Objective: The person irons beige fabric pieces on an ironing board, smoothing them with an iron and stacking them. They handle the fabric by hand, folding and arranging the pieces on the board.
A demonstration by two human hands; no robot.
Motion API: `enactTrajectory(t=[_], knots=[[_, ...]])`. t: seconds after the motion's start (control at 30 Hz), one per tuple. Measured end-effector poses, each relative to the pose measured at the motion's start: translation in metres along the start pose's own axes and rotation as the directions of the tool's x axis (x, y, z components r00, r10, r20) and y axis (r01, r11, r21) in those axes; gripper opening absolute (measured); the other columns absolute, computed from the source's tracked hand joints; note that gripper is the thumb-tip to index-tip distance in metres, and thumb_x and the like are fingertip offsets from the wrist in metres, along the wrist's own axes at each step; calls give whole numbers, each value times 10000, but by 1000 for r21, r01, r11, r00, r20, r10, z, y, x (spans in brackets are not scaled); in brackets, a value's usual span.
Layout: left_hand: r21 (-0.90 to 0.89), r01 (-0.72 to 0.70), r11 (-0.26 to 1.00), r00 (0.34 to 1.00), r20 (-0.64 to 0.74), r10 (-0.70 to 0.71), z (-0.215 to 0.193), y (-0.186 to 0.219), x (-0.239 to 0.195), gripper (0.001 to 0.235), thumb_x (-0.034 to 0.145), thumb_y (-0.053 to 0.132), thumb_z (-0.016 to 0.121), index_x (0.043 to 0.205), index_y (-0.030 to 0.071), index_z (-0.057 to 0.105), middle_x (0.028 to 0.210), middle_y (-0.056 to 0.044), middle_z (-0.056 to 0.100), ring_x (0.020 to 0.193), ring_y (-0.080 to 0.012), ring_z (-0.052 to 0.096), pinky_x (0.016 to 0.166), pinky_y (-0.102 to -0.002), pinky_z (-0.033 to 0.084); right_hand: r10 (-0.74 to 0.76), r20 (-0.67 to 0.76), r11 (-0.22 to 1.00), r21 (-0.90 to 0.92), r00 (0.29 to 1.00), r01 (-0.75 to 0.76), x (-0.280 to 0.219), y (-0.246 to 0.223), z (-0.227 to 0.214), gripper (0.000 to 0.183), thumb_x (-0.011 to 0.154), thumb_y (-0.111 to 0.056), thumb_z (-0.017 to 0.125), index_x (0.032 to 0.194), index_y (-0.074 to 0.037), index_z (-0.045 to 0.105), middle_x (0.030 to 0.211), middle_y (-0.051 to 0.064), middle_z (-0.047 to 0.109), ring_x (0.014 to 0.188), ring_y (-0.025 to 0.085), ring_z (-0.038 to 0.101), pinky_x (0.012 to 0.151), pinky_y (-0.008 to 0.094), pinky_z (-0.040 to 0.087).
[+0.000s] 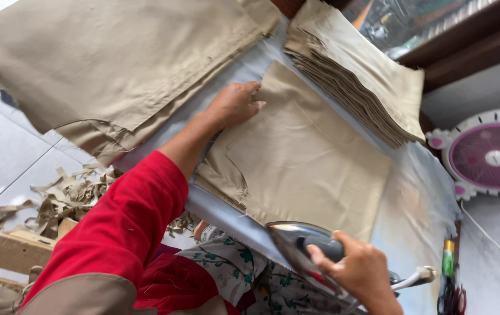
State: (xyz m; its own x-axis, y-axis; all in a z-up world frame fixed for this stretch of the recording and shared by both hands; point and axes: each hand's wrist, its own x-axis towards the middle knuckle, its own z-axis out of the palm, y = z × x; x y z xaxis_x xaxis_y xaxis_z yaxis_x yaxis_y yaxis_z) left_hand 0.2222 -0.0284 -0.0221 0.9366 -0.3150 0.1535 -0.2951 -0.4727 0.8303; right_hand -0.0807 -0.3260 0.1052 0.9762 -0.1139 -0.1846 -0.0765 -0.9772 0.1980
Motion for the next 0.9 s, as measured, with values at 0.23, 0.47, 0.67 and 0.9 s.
enactTrajectory(t=[0.23,0.47,0.67,0.9], knots=[[93,5,996,1000,5,-5,-3,-1,-6,360,963,396,634,1075,62,553,914,-141,666,852,-377,612,696,-466,435,283,106,959,-35,953,-281,-17,43,-5,552,723,-750,628,787,-204,679,668,94,712,794,330,674,744,399,500],[128,32,991,999,-26,-28,-11,17,-18,453,948,432,602,1255,99,625,1081,-161,695,1020,-357,638,780,-428,457,9,190,993,114,982,-31,4,-65,-51,590,879,-772,454,851,-228,679,595,-66,620,532,98,559,535,245,468],[193,67,979,997,-62,-56,-16,23,-13,537,936,439,680,1385,149,632,1222,-215,704,1144,-465,654,954,-589,537,-197,74,953,249,978,173,20,-104,-78,708,797,-768,562,1105,-154,733,948,169,774,997,374,741,871,509,571],[378,107,920,994,-7,-112,-11,67,-28,864,956,389,662,1660,264,177,1558,-277,403,1429,-492,390,1146,-633,365,-43,201,969,249,979,-8,-2,-31,-47,677,775,-764,564,1070,-186,757,999,150,781,1049,358,738,908,488,569]])
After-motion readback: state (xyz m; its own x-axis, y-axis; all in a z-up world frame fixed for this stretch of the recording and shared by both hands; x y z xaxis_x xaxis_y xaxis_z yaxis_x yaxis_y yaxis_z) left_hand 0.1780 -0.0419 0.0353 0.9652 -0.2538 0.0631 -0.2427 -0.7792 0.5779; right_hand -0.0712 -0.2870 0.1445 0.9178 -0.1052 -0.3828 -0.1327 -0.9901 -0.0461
